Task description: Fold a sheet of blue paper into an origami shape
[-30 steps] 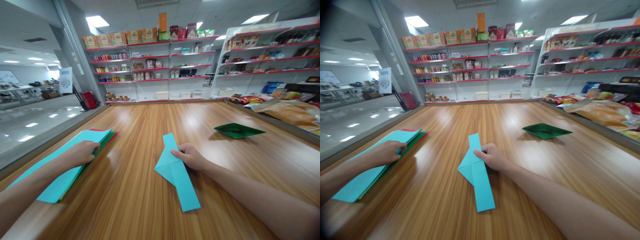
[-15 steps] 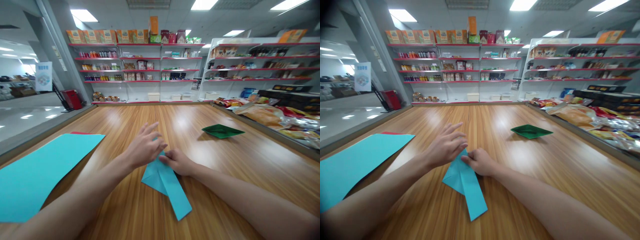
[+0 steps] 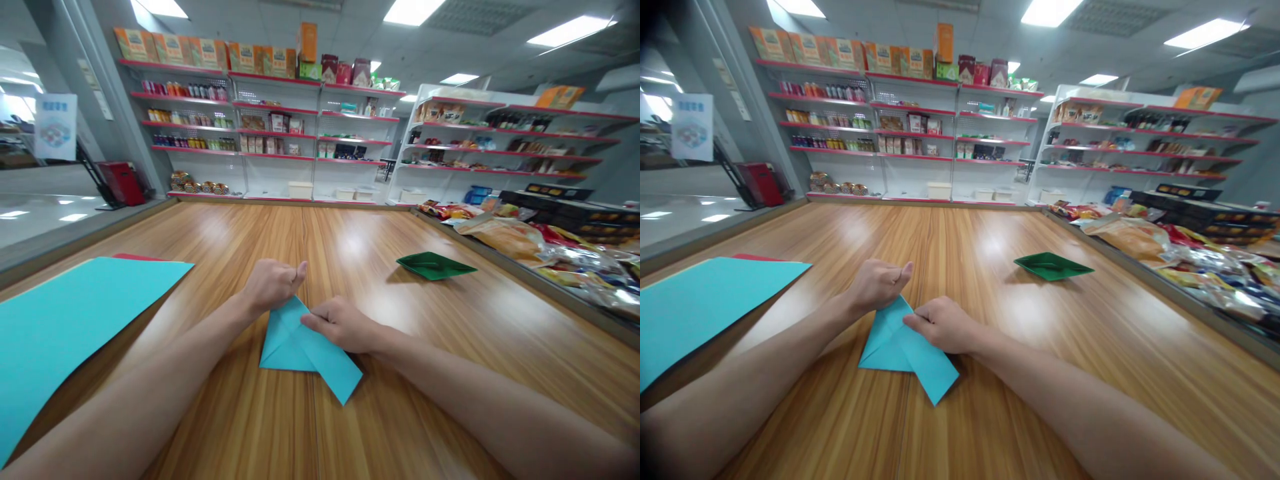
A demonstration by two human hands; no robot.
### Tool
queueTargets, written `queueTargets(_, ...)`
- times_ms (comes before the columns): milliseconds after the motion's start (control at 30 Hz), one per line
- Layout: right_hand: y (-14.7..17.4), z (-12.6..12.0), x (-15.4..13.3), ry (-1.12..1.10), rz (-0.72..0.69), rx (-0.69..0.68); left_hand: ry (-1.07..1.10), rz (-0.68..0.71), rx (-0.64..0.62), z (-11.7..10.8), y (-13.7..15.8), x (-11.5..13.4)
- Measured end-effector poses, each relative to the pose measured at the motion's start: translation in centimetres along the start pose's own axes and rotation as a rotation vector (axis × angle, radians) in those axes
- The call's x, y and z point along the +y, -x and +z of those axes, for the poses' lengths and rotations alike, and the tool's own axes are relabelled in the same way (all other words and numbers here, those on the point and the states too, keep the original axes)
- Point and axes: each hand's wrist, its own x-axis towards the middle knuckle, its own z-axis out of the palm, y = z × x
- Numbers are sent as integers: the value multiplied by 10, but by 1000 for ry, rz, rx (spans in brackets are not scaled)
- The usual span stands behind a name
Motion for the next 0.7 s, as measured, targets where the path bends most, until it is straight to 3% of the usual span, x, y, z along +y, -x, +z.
queueTargets(467,21,-7,-17,-36,2,-142,-123,-180,-53,2,20,-41)
queueTargets(567,21,-6,-20,1,33,-101,-144,-155,-88,-4,15,-35)
queueTargets(700,20,-3,-25,25,73,-68,-127,-52,-130,-14,5,-9)
